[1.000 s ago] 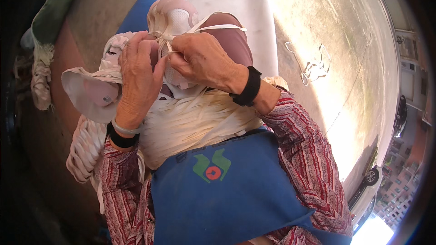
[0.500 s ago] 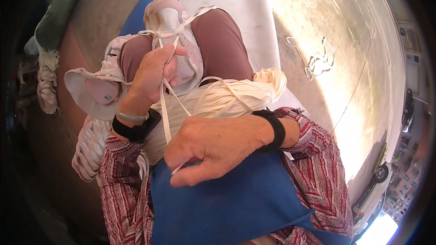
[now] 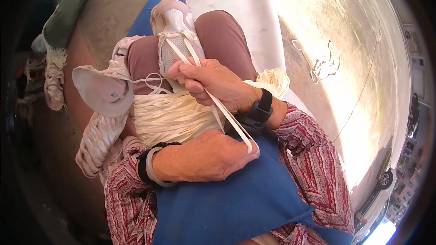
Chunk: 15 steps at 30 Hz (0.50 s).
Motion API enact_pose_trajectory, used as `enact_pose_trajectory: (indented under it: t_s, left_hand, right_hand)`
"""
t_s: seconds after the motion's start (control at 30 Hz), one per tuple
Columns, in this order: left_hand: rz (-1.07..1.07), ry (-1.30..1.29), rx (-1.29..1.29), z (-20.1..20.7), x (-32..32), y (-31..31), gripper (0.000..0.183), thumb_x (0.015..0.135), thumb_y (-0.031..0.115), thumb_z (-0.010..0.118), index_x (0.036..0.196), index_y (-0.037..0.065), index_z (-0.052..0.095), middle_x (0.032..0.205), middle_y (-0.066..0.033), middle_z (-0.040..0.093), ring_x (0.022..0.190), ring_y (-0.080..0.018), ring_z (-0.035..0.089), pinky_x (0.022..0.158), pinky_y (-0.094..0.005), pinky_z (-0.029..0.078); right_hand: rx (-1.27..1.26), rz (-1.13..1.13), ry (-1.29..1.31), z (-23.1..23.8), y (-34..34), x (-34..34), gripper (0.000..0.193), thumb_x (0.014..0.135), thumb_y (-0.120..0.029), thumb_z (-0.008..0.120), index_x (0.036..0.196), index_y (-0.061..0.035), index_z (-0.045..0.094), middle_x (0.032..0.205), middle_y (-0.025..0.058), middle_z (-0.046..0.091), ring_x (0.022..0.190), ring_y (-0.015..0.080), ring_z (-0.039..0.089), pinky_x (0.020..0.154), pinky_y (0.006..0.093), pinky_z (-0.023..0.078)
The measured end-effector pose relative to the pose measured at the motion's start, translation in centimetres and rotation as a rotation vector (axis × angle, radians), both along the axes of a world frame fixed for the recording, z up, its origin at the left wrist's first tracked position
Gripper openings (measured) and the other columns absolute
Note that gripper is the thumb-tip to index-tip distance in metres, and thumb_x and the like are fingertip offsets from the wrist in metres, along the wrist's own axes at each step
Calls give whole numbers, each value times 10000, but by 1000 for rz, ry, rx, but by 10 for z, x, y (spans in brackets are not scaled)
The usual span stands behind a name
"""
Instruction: The recorder is lacing a white and pink shoe.
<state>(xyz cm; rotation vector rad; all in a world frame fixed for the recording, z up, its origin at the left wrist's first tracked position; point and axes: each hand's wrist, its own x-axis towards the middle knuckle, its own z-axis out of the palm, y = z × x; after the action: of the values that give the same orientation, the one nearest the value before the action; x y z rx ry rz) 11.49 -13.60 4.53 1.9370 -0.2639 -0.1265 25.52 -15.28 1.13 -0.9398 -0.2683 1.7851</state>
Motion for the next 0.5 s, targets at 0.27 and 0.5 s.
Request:
enact_pose_trajectory:
  t_s: [0.27,0.5]
  left_hand:
    - [1050,281,-21,-34,-17,127,218,968,196,583,951,-13,644,821,-120,658,726,-217,624,667,-333,500]
    - [968,-88,585,-70,15,163,111,883,86,623,945,1,659,887,-186,669,782,-360,650,680,-424,508]
  right_hand:
    - [216,547,-521,4,-21,54,333,1028,-326,516,1135,-47,664,608,-61,381,545,53,348,504,222,302]
    - [433,486,-775,10,5,25,378,1034,-345,478,964,6,599,644,140,490,582,246,445,584,390,415]
